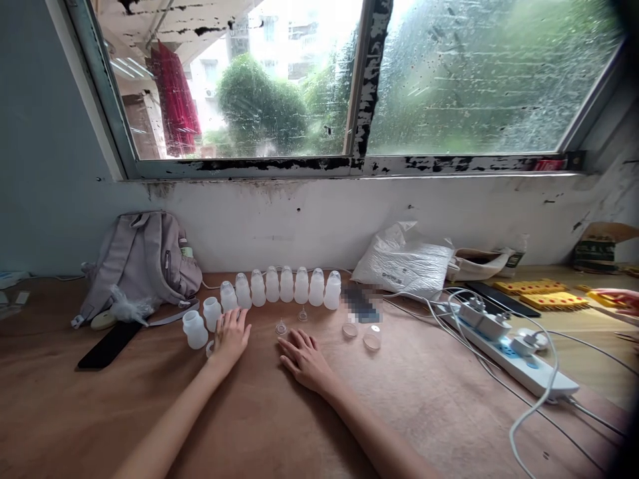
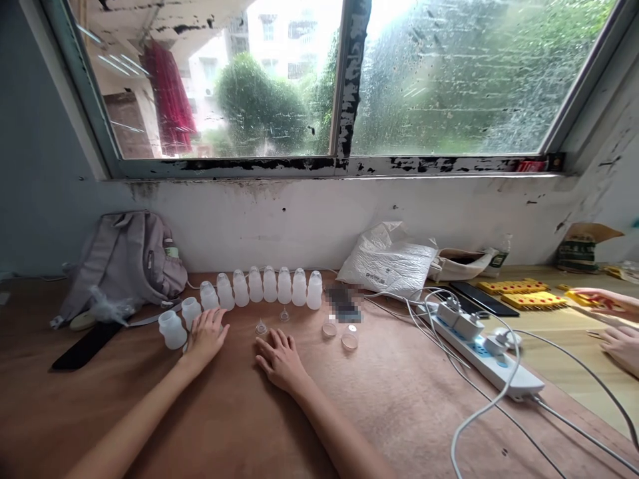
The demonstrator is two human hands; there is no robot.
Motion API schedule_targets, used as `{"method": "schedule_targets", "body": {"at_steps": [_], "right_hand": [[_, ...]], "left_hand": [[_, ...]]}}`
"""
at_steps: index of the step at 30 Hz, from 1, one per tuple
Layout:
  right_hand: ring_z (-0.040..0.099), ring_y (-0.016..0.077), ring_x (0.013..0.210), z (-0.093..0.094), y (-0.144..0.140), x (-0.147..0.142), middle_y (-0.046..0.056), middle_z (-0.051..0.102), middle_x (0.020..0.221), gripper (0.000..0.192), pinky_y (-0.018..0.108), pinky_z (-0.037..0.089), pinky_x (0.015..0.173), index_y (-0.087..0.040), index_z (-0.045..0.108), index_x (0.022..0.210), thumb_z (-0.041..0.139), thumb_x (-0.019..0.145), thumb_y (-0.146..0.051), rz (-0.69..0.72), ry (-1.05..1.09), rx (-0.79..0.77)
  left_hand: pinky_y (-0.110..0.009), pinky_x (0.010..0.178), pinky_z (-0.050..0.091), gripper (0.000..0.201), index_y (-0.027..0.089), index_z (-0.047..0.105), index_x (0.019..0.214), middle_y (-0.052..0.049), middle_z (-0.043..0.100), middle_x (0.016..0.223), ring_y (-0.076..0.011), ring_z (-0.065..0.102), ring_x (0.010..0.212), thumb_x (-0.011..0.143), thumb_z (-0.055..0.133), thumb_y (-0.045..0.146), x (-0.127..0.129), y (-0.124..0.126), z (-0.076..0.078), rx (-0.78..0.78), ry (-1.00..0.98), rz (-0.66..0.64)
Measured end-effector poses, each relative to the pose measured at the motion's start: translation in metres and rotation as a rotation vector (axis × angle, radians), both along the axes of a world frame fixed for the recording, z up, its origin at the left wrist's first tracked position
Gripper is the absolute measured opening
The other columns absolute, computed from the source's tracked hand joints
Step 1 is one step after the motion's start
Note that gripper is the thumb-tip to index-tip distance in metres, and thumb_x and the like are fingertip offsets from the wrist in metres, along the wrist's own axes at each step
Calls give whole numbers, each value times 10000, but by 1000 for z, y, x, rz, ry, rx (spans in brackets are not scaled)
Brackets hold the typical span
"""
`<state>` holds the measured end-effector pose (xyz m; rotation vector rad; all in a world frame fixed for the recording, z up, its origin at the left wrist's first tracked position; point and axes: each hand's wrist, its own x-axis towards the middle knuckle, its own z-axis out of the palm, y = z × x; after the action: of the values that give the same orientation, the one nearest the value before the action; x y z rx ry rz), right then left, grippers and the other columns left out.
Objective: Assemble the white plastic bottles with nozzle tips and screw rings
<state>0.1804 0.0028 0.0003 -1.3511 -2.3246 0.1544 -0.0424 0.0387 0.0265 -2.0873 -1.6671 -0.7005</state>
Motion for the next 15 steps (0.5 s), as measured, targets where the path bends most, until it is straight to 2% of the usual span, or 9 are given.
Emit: {"method": "schedule_targets", "body": {"at_steps": [3, 5, 9, 11, 15], "right_hand": [[220, 276, 1245, -2, 14, -9, 61, 332, 1343, 445, 506, 170, 959, -343, 373, 1249, 310, 837, -500, -32, -55, -44], [248, 280, 1230, -3, 22, -14, 71, 350, 1334, 446, 515, 169, 950, -327, 389, 1240, 318, 835, -498, -40, -46, -47], [387, 223, 1120, -3, 28, -14, 68, 503, 1191, 318, 406, 258, 925, -268, 547, 1080, 390, 837, -401, -8, 50, 23], [456, 193, 1020, -2, 27, -11, 62, 580, 1060, 255, 341, 317, 874, -237, 609, 951, 407, 838, -343, 2, 129, 29], [516, 179, 886, 0, 27, -6, 41, 647, 880, 224, 312, 367, 807, -209, 649, 763, 446, 815, -289, 36, 260, -26]], "left_hand": [[-419, 912, 304, 353, 133, 503, 1109, -149, 542, 1104, -267, 465, 1034, 783, 417, 236, 15, -8, -28, -45, -94, 79], [-406, 895, 335, 330, 128, 515, 1083, -143, 547, 1090, -254, 483, 1007, 778, 412, 203, 27, -8, -37, -78, -169, 30], [-313, 799, 422, 279, 177, 537, 1000, -66, 575, 943, -189, 516, 895, 754, 416, 126, 49, 0, -38, -122, -316, -155], [-303, 783, 431, 258, 186, 540, 969, -53, 552, 907, -179, 514, 873, 743, 432, 122, 57, 5, -38, -116, -346, -145], [-372, 822, 408, 346, 158, 481, 1074, -102, 462, 1022, -220, 480, 953, 730, 493, 203, 63, 11, -41, -74, -387, -45]]}}
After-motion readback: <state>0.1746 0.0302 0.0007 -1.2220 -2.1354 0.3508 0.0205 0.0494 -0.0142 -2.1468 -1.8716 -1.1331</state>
